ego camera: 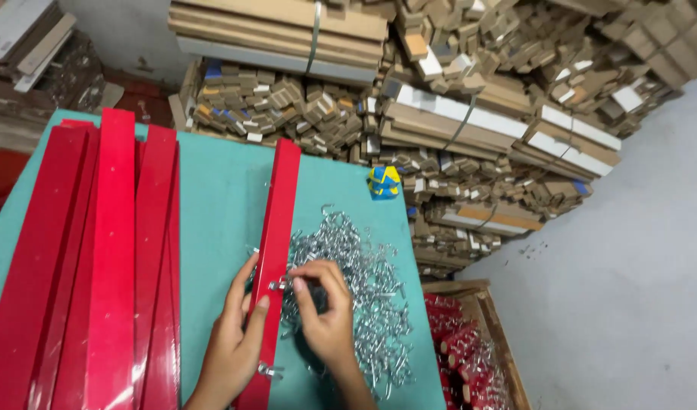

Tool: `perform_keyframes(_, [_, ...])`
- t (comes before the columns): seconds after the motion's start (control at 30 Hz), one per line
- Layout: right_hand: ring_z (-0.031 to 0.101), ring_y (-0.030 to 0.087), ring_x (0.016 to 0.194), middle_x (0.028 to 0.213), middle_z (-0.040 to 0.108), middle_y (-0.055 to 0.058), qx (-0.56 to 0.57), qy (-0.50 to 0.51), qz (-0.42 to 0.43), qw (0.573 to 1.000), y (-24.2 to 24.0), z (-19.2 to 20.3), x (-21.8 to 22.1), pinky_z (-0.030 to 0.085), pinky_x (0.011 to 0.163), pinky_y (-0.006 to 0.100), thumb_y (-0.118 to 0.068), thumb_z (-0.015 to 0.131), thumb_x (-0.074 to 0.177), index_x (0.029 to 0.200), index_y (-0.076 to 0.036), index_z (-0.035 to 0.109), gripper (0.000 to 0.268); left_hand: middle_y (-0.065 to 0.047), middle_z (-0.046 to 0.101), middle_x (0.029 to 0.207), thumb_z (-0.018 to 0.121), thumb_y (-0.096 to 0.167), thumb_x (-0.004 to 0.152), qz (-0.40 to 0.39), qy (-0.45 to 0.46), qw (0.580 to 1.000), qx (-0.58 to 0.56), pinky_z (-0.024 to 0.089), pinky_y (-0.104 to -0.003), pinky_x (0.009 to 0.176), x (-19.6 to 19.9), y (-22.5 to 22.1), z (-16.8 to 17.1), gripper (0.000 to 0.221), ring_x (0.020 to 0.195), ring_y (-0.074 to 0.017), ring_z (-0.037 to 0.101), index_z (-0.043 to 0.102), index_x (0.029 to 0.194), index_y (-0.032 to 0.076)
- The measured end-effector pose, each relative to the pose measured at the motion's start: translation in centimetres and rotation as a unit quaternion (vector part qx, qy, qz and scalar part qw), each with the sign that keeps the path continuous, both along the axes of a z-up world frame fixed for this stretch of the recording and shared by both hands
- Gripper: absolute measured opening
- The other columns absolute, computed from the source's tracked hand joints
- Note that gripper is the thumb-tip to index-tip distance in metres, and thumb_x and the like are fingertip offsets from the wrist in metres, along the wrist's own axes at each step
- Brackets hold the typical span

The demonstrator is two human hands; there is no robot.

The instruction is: Attaching metal hooks to red plastic strips and packing the finished items into a crate

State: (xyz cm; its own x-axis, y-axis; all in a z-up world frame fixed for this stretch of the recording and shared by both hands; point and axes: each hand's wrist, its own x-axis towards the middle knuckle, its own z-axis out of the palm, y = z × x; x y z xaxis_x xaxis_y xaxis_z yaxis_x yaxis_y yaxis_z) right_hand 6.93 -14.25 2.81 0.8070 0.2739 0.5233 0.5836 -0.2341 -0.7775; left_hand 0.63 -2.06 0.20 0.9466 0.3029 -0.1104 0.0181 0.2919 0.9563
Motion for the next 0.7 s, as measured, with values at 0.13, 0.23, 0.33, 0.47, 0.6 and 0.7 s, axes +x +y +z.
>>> perform_keyframes(0.13, [0.065,0.023,0.095,0.097,0.066,0.009,0.006,-0.012,0.021,1.000,-0.4,-0.7,-0.4,0.050,0.086,0.033,-0.021,0.059,0.101,0.100,-0.007,0.072,0.019,-0.005,0.088,0.114,0.051,0.030,0.094,0.007,0.107,0.994,0.029,0.050,-0.026,0.065,0.4,-1.0,-1.0,0.066,0.065,-0.0157,0.068,0.043,0.159,0.036])
perform_keyframes(0.23, [0.068,0.021,0.080,0.085,0.071,0.009,0.057,-0.070,-0.021,0.996,0.8,-1.7,2.2,0.052,0.075,0.029,-0.024,0.064,0.095,0.091,-0.005,0.079,0.024,-0.003,0.094,0.110,0.056,0.035,0.084,0.090,0.118,0.989,0.019,0.056,-0.025,0.054,3.6,-1.1,-4.7,0.066,0.063,-0.0172,0.082,0.055,0.149,0.044])
perform_keyframes(0.33, [0.067,0.022,0.089,0.095,0.071,0.007,-0.013,0.009,-0.003,1.000,-1.2,-1.4,-0.5,0.050,0.083,0.032,-0.027,0.060,0.100,0.099,-0.008,0.074,0.024,-0.007,0.092,0.103,0.059,0.030,0.088,0.069,0.143,0.987,0.003,0.050,-0.025,0.058,0.4,-1.8,-2.6,0.063,0.067,-0.0141,0.073,0.056,0.151,0.036])
perform_keyframes(0.47, [0.065,0.020,0.093,0.104,0.066,0.011,-0.007,0.001,0.057,0.998,0.5,0.2,0.3,0.053,0.085,0.030,-0.016,0.062,0.099,0.109,-0.005,0.071,0.017,-0.011,0.076,0.101,0.049,0.022,0.099,0.012,-0.016,1.000,-0.009,0.047,-0.023,0.065,0.6,0.5,-0.4,0.063,0.070,-0.0107,0.061,0.036,0.161,0.022])
perform_keyframes(0.6, [0.066,0.017,0.087,0.112,0.066,0.011,-0.011,0.008,0.061,0.998,-0.3,0.1,0.1,0.056,0.085,0.028,-0.010,0.068,0.097,0.116,-0.005,0.069,0.020,-0.012,0.077,0.114,0.048,0.020,0.101,-0.002,-0.020,1.000,0.002,0.052,-0.021,0.080,0.4,-0.2,0.1,0.062,0.092,-0.0118,0.072,0.032,0.161,0.021])
perform_keyframes(0.7, [0.063,0.015,0.084,0.113,0.064,0.010,-0.017,0.022,0.062,0.998,-0.7,0.2,0.4,0.054,0.084,0.028,-0.012,0.071,0.095,0.118,-0.005,0.069,0.024,-0.009,0.078,0.108,0.048,0.024,0.101,-0.002,-0.019,1.000,0.025,0.049,-0.021,0.083,0.4,-0.5,0.6,0.063,0.088,-0.0089,0.067,0.031,0.162,0.020])
